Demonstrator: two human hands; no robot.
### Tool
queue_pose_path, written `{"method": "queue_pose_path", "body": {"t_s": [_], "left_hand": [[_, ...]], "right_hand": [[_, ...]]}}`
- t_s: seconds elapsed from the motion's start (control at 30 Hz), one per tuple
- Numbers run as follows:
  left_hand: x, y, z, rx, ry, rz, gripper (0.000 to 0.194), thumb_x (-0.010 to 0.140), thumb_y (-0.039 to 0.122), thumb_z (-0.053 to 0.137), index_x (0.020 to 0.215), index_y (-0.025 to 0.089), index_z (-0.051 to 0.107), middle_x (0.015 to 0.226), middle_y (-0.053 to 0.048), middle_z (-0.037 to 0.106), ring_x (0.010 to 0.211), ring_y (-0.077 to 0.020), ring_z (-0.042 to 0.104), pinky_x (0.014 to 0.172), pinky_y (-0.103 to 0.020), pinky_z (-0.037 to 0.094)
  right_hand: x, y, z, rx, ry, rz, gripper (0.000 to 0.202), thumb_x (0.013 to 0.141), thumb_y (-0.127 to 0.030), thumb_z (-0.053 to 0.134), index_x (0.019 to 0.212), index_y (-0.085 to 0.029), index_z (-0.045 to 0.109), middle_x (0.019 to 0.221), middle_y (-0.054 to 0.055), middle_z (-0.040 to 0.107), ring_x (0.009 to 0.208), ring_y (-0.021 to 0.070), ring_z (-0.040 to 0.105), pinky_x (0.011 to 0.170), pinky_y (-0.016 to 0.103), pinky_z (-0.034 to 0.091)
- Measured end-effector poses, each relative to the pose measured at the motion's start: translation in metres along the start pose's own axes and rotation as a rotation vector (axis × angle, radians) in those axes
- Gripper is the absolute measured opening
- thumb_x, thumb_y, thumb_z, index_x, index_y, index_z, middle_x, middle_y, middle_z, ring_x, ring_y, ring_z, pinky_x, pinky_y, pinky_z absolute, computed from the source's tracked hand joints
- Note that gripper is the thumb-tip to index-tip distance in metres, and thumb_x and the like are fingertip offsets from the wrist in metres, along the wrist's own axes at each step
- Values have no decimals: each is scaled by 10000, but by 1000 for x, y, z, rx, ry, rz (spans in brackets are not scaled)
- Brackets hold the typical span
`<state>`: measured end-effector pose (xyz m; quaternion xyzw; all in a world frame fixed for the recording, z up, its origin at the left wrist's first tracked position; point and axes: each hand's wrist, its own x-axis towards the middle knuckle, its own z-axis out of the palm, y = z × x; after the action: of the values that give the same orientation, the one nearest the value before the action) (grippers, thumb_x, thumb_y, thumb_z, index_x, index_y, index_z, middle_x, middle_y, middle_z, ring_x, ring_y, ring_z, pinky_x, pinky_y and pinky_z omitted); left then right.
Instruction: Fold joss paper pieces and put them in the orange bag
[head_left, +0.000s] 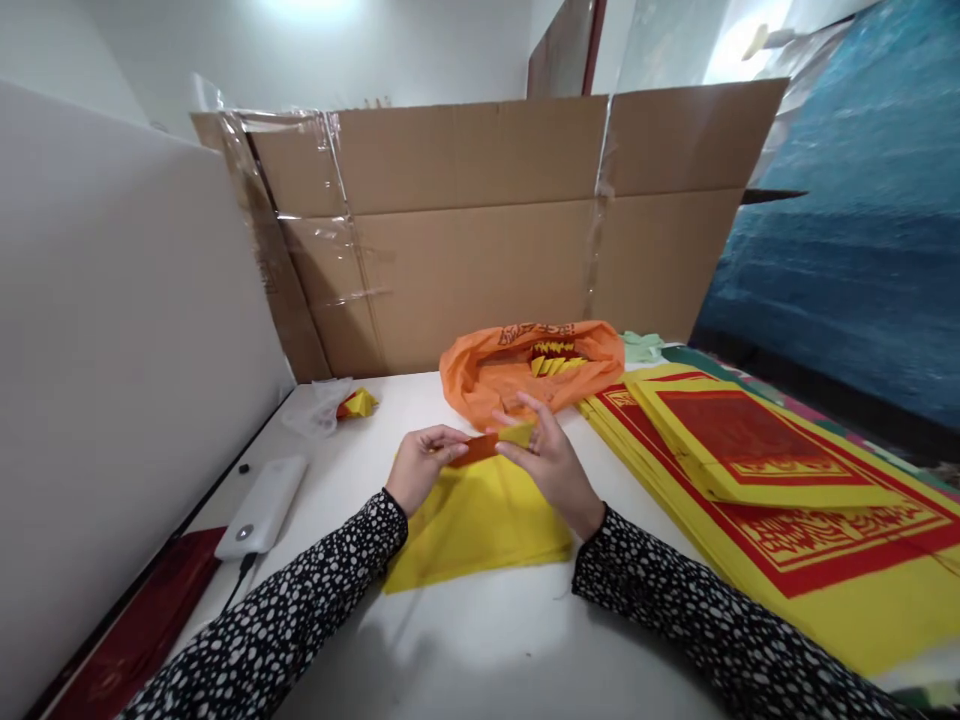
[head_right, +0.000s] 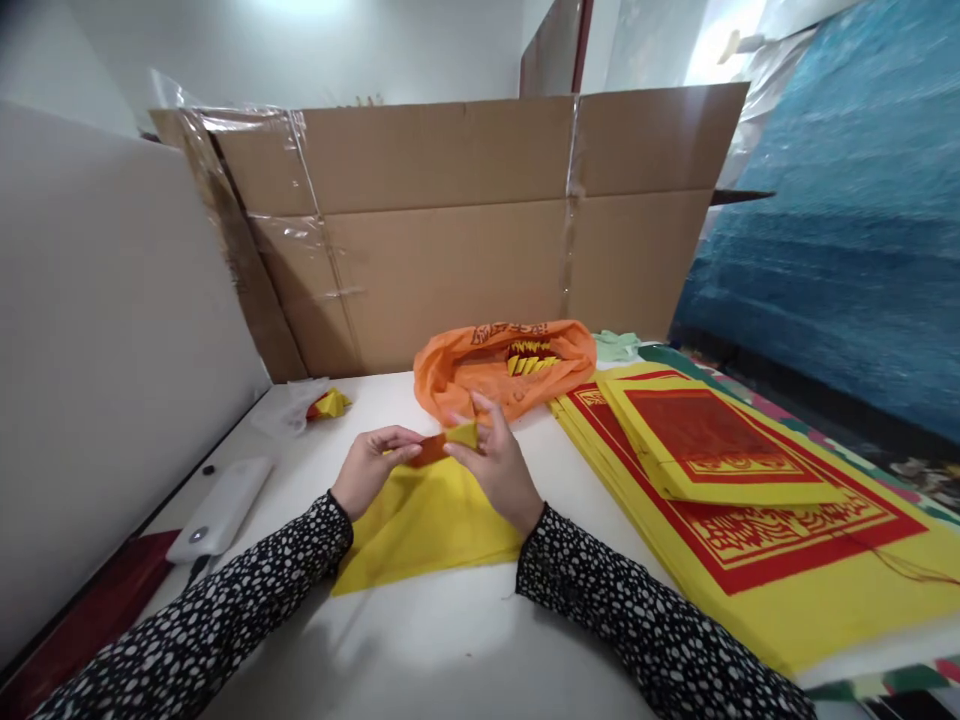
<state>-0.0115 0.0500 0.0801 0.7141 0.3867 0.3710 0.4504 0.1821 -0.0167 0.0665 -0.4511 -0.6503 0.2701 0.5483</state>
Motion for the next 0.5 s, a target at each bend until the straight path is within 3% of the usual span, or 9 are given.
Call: {"method": "queue_pose_path", "body": {"t_s": [0.1, 0.2, 0.3, 0.4, 0.5], "left_hand": [[0, -3, -12, 323, 36, 300, 115, 853, 280, 633, 852, 239, 740, 1031, -52, 750, 1134, -249, 613, 1044, -460, 412], [-6, -26, -20, 515, -107, 432, 178, 887, 186, 560, 871, 241, 728, 1086, -54, 737, 1204, -228, 582, 1059, -455, 412], [-22, -52, -16, 574, -295, 425, 251, 863, 95, 491, 932, 200, 708, 1177, -92, 699, 1225, -216, 575, 1035, -402, 465], [-39, -64, -6, 614, -314, 339, 346, 846, 77, 478, 1136, 154, 650, 1337, -138, 593, 1293, -217, 515, 1084, -401, 426], [-47, -63, 1, 662, -335, 266, 409, 897, 199, 529, 1304, 159, 553, 1465, -145, 458, 1376, -235, 405, 1150, -458, 319]], "right_hand": [[-8, 2, 6, -234, -144, -247, 413, 961, -162, 423, 1355, -240, 524, 1251, 68, 660, 1180, 195, 605, 1012, 394, 488], [-28, 20, 17, -494, -414, -495, 415, 964, -95, 386, 1295, -228, 598, 1311, 51, 620, 1260, 165, 537, 1062, 376, 447], [-45, 37, 25, -599, -591, -560, 377, 977, -122, 419, 1319, -172, 571, 1359, 65, 576, 1288, 155, 506, 1081, 348, 428], [-52, 44, 25, -588, -632, -538, 358, 983, -140, 428, 1311, -136, 571, 1359, 82, 575, 1278, 149, 516, 1092, 337, 415], [-53, 43, 18, -484, -646, -504, 355, 981, -140, 423, 1295, -164, 586, 1317, 66, 614, 1246, 137, 547, 1070, 341, 439]]}}
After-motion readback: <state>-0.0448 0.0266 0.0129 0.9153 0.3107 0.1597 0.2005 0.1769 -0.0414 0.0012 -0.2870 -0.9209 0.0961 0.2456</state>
